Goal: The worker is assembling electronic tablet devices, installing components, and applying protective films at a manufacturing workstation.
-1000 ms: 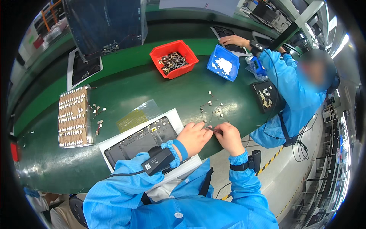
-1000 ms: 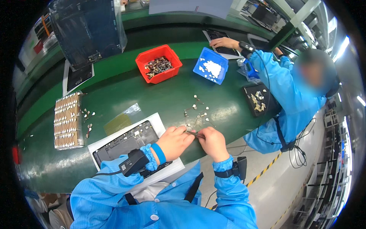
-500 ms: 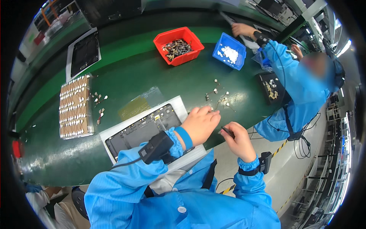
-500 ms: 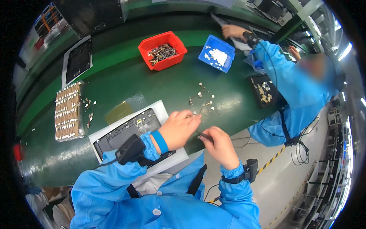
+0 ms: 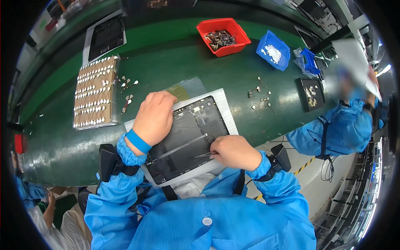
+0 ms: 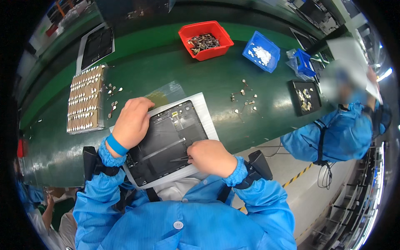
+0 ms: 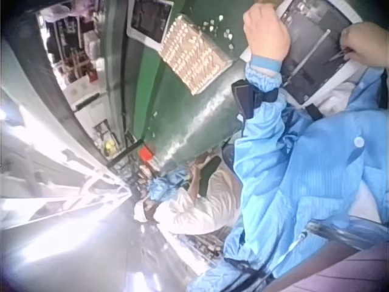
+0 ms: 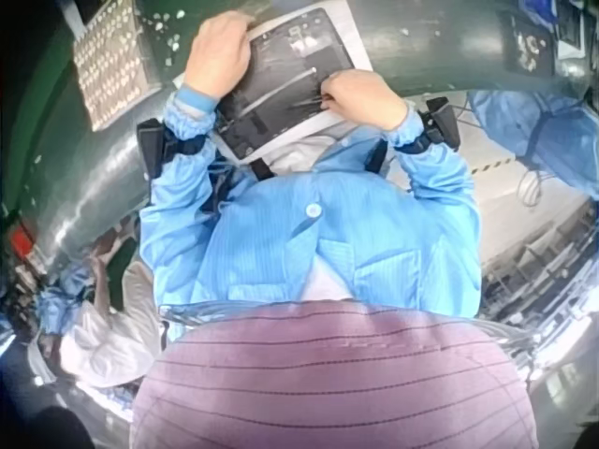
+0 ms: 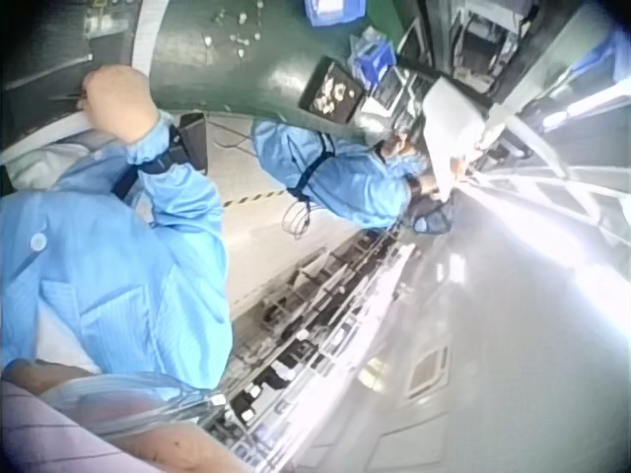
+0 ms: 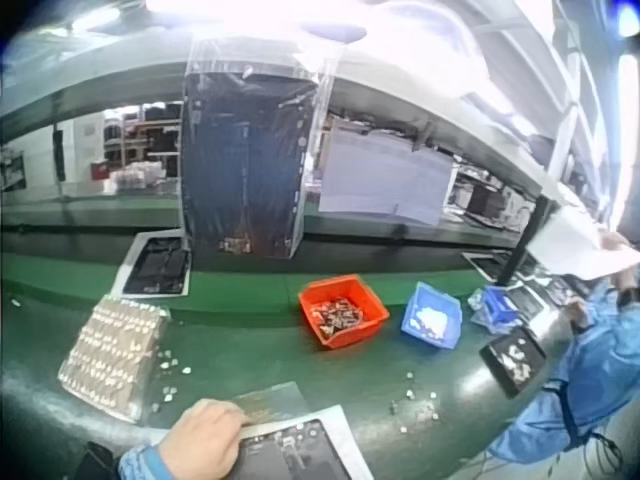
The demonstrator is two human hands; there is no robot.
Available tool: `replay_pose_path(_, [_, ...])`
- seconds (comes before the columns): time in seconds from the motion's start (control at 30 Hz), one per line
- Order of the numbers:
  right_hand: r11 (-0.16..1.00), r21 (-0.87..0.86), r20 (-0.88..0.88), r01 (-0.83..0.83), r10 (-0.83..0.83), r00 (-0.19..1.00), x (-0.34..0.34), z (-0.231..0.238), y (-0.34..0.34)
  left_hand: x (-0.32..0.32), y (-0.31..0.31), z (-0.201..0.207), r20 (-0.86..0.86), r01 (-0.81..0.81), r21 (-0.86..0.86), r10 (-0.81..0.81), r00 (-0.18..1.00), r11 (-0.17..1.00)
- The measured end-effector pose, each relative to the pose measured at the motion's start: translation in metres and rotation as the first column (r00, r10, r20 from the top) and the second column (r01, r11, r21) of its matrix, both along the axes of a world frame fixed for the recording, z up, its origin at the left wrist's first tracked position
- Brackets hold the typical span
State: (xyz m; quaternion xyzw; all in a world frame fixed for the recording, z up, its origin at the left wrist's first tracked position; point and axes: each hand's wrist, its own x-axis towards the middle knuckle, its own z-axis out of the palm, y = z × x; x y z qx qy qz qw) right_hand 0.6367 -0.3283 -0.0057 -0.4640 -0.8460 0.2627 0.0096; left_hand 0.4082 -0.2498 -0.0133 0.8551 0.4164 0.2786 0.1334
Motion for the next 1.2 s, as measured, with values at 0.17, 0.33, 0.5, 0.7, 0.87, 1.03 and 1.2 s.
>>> replay_pose_path(0.17, [0.999,-0.015,0.172,-0.048,0.05,0.984,-0.012,0.007,0.006,-0.007,-0.006,-0.021,0.003,-0.05,0.015,0.05,0.999,0.999])
replay_pose_path(0.33, [0.999,0.003,0.192,0.047,-0.047,0.98,-0.015,0.009,-0.001,-0.002,-0.006,-0.025,0.045,-0.084,0.024,0.083,0.996,0.996])
replay_pose_path(0.5, [0.996,-0.038,0.13,0.083,-0.077,0.988,-0.015,0.027,0.01,-0.003,-0.008,-0.02,0.049,-0.1,0.032,0.098,0.994,0.995])
replay_pose_path(0.7, [0.825,0.433,-0.248,0.363,-0.278,0.928,0.019,0.07,0.137,-0.005,-0.006,-0.021,0.015,-0.058,0.007,0.058,0.998,0.998])
replay_pose_path(0.87, [0.813,0.466,-0.079,0.351,-0.356,0.931,0.019,0.054,0.249,-0.004,-0.002,-0.023,0.039,-0.038,-0.022,0.039,0.998,0.999])
replay_pose_path(1.03, [0.861,0.417,0.199,0.293,-0.401,0.894,0.014,0.024,0.284,-0.006,-0.001,-0.024,0.069,-0.041,0.005,0.04,0.997,0.999])
replay_pose_path(1.2, [0.838,0.45,0.086,0.308,-0.385,0.919,0.019,0.006,0.267,-0.006,-0.002,-0.029,0.098,-0.046,0.034,0.043,0.994,0.998])
